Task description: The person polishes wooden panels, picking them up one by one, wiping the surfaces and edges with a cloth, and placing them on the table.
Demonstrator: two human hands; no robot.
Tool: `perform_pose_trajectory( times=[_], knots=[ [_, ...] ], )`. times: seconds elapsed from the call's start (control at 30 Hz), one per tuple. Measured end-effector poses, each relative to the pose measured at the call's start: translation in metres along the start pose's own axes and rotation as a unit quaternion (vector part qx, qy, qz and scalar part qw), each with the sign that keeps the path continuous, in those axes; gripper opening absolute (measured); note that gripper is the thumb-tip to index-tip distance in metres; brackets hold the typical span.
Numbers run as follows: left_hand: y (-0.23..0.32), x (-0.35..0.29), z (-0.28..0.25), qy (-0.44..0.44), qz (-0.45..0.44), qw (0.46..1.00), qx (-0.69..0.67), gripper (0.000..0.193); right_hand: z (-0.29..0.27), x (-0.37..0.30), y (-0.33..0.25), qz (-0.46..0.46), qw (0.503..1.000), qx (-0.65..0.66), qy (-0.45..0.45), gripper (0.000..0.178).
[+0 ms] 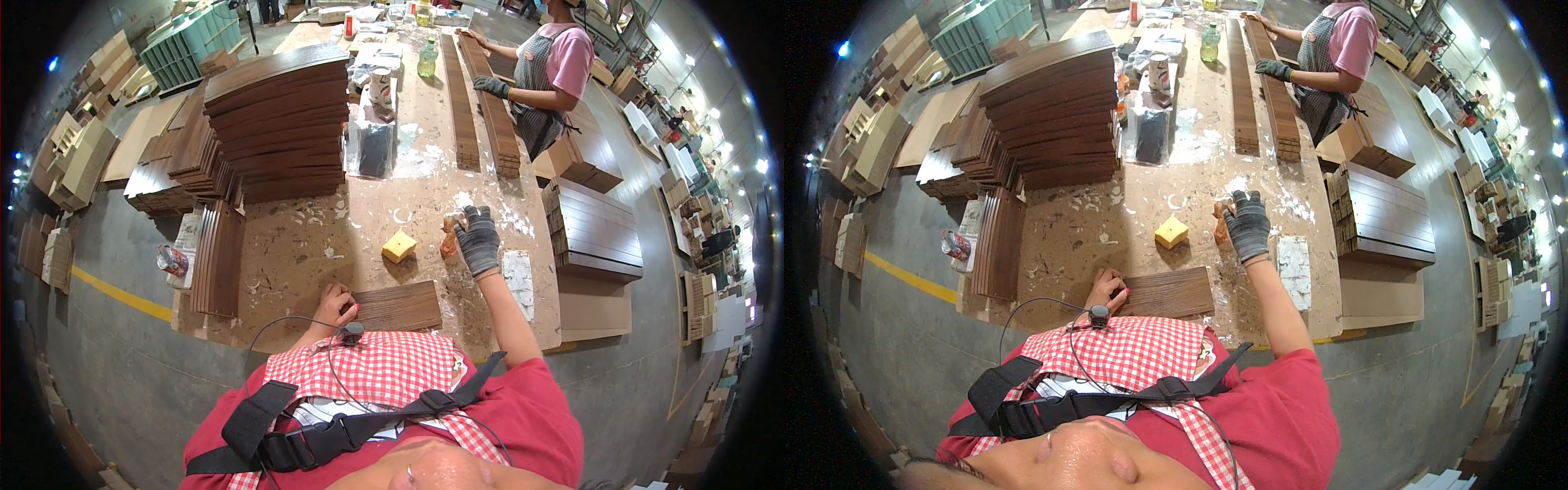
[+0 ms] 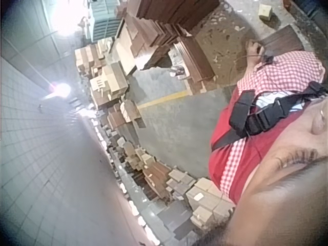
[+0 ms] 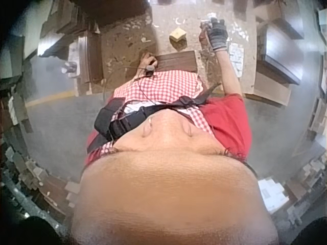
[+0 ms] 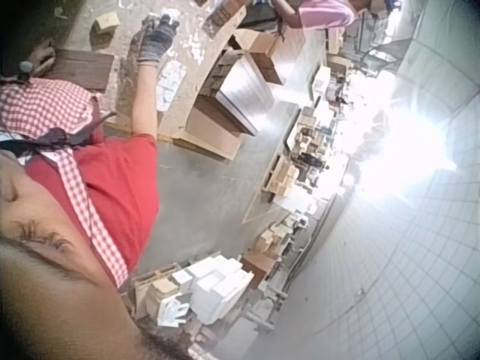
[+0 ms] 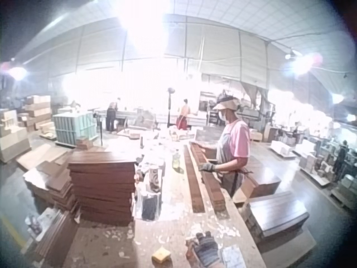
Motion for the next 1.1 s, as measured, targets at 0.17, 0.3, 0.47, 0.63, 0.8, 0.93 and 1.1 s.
perform_pose_trajectory(
  times=[0.17,0.3,0.47,0.63,0.8,0.93,1.1],
  knots=[
    [0.001,0.000,0.001,0.004,0.006,1.000,-0.011,0.025,-0.002,-0.005,-0.009,-0.117,0.966,-0.189,0.131,0.043],
    [0.001,0.000,0.000,0.000,0.009,1.000,-0.010,0.025,0.011,-0.004,0.001,-0.112,0.982,-0.124,0.092,0.043],
    [-0.006,-0.001,0.002,0.006,0.007,1.000,0.004,0.025,0.003,-0.003,-0.009,-0.116,0.989,-0.036,0.082,0.042],
    [-0.004,0.001,0.004,-0.003,0.008,1.000,0.001,0.025,0.004,-0.005,0.001,-0.120,0.988,-0.024,0.090,0.042],
    [-0.005,0.000,0.004,-0.007,0.000,1.000,0.000,0.025,0.002,-0.006,-0.003,-0.118,0.988,-0.011,0.098,0.042],
    [-0.006,0.000,0.005,-0.005,0.004,1.000,0.003,0.025,0.002,-0.004,-0.002,-0.084,0.994,-0.023,0.071,0.042],
    [-0.008,0.001,0.007,-0.002,0.010,1.000,0.000,0.024,0.003,-0.002,0.000,-0.074,0.996,-0.035,0.040,0.041]
  ],
)
Point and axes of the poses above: each hand's wrist, its own x-axis towards the middle knuckle, its own z-axis out of the palm, y = z × x, the point moved 7 cm from there along x, towards the middle knuckle, and after that the axes turned 10 degrees about -z, right-handed, at the moved point
